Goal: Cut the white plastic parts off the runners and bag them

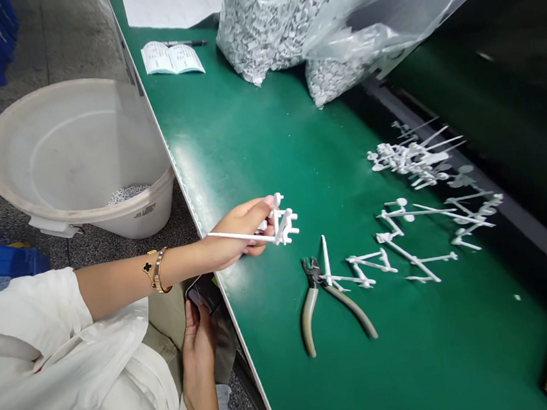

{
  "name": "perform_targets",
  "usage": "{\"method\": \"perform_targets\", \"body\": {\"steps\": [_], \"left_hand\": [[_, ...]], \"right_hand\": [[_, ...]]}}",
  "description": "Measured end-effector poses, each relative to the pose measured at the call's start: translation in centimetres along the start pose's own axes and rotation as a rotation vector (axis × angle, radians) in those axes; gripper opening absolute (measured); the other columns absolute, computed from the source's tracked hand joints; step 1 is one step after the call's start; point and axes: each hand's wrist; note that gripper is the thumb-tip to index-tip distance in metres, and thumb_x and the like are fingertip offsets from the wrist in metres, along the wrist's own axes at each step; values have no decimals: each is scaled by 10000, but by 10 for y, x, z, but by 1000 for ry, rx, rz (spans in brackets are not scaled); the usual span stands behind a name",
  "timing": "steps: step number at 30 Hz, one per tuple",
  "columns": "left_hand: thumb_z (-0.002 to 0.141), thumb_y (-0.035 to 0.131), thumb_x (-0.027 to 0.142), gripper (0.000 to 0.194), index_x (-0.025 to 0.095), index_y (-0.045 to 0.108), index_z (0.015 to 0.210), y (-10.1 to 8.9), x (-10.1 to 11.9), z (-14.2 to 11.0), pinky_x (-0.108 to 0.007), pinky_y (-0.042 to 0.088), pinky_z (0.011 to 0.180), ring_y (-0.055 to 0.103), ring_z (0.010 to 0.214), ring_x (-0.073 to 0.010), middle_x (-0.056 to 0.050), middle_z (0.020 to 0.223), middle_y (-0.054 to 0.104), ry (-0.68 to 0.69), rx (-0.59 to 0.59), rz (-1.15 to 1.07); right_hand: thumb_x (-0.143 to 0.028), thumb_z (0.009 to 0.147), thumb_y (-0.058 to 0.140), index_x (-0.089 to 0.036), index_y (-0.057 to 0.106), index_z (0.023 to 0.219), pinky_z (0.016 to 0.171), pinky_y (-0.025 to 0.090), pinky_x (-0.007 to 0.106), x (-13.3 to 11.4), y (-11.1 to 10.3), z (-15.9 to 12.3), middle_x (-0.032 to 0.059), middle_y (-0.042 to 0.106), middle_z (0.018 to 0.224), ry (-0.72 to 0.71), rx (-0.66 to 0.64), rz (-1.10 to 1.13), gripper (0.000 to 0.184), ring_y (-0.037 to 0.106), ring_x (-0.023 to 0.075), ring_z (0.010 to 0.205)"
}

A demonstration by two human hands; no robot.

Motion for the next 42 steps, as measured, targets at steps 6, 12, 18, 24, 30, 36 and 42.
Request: {"method": "perform_targets", "body": {"steps": [6, 12, 18, 24, 30, 36, 42], "left_hand": [[939, 438, 416, 271, 160, 476, 857, -4, -4, 3, -121, 198, 363, 266, 400, -5, 65, 623, 384, 0, -8, 6], [941, 442, 404, 266, 151, 488, 871, -1, -2, 2, -114, 194, 367, 268, 394, -1, 70, 609, 398, -23, 18, 8], [932, 459, 395, 260, 148, 502, 863, 3, 2, -1, -119, 175, 363, 258, 383, 2, 75, 593, 409, -51, 68, -7], [934, 452, 399, 269, 145, 506, 861, 2, 2, -2, -117, 182, 370, 274, 393, 2, 69, 602, 419, -45, 47, 0], [941, 435, 403, 265, 152, 507, 893, 1, 0, -1, -126, 183, 372, 266, 396, -6, 71, 603, 413, -35, 24, 0], [949, 405, 410, 268, 168, 474, 857, -1, -3, 0, -133, 189, 373, 266, 398, -12, 73, 602, 403, -17, -8, 20], [939, 412, 441, 285, 171, 462, 861, -1, -2, 0, -138, 228, 378, 295, 417, -19, 69, 620, 414, -39, 2, 72]], "right_hand": [[-453, 816, 626, -202, 657, 1036, 878, 526, 408, -8, 9, -3, 102, 667, 1110, 61, 51, -36, 335, 595, 258, 1086], [-435, 867, 569, -192, 632, 1141, 911, 503, 383, -10, 2, -10, 109, 646, 1168, 28, -19, -137, 372, 579, 245, 1119], [-425, 923, 451, -162, 616, 1175, 890, 519, 365, 3, 4, -10, 126, 657, 1133, -56, -15, -282, 400, 615, 230, 1054], [-434, 895, 509, -158, 644, 1129, 851, 538, 365, 11, 4, -8, 139, 667, 1096, -52, 12, -368, 387, 633, 241, 1016], [-430, 916, 462, -162, 634, 1132, 876, 533, 353, 10, 5, -9, 135, 656, 1126, -61, 4, -328, 384, 629, 224, 1035], [-421, 940, 418, -188, 599, 1194, 939, 495, 340, 1, 3, -10, 113, 627, 1209, -33, -56, -314, 389, 592, 206, 1110], [-441, 924, 452, -184, 639, 1145, 910, 512, 340, 1, 3, -7, 116, 651, 1173, -31, -21, -371, 386, 617, 215, 1067]]}}
Point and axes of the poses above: each hand's wrist, its own z-axis towards the middle knuckle, its own y-axis out of the palm, x = y × z
